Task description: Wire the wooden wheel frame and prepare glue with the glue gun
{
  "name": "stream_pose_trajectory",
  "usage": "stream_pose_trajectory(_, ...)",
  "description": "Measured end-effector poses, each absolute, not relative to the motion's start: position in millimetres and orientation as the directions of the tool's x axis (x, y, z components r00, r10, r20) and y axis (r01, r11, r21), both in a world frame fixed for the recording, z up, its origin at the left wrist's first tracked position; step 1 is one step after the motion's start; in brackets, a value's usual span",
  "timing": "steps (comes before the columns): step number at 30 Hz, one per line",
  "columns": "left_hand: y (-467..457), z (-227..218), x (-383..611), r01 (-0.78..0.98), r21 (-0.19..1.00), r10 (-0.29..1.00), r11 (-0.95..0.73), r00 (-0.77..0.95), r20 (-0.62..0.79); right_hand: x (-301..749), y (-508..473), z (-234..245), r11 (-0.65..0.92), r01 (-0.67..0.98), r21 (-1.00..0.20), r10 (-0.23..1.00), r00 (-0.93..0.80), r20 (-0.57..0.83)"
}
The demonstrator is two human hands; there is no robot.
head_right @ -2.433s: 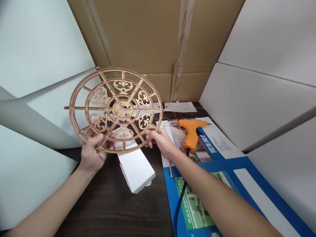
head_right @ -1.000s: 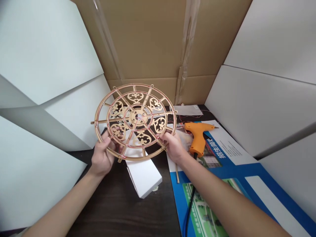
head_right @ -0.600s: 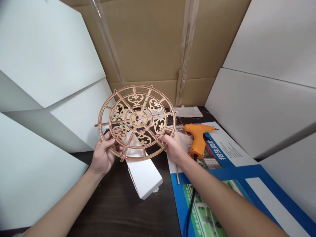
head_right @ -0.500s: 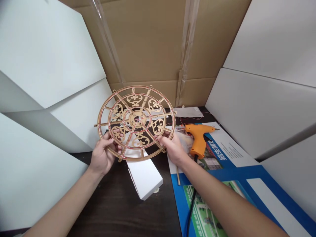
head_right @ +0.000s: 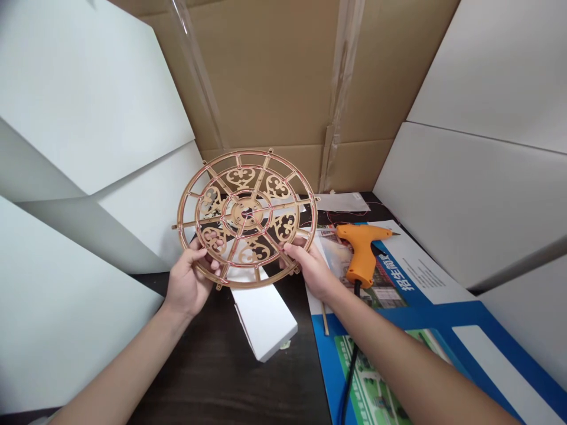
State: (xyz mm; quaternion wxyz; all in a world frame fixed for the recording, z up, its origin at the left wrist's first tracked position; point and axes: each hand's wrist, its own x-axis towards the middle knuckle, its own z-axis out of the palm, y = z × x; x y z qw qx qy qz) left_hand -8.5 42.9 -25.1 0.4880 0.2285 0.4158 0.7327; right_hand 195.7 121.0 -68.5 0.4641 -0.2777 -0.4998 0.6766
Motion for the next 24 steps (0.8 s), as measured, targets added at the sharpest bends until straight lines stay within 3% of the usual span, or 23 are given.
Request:
stream_pose_trajectory(8,42,-31,-6,-0.503,0.838,0.948,-0.213,-0.315,0.052,195,120,-60,-0.018,-0.349,-0.937,0.796,-0.572,0.197)
stream_pose_trajectory(13,40,-33,-5,-0.492,0.833,0.959,-0.255,-0.242,0.15,196,121,-62,-0.09,-0.359,-0.929,0.8,-0.581,0.147)
stream_pose_trajectory(18,35,-32,-3,-0.485,0.834,0.963,-0.265,-0.099,0.249,197,121,-64,-0.075,-0.293,-0.953,0.692,-0.703,0.162)
stream_pose_trajectory(24,33,-29,-1,-0.484,0.834,0.959,-0.266,-0.049,0.278,195,120,-66,-0.169,-0.345,-0.923,0.74,-0.663,0.113)
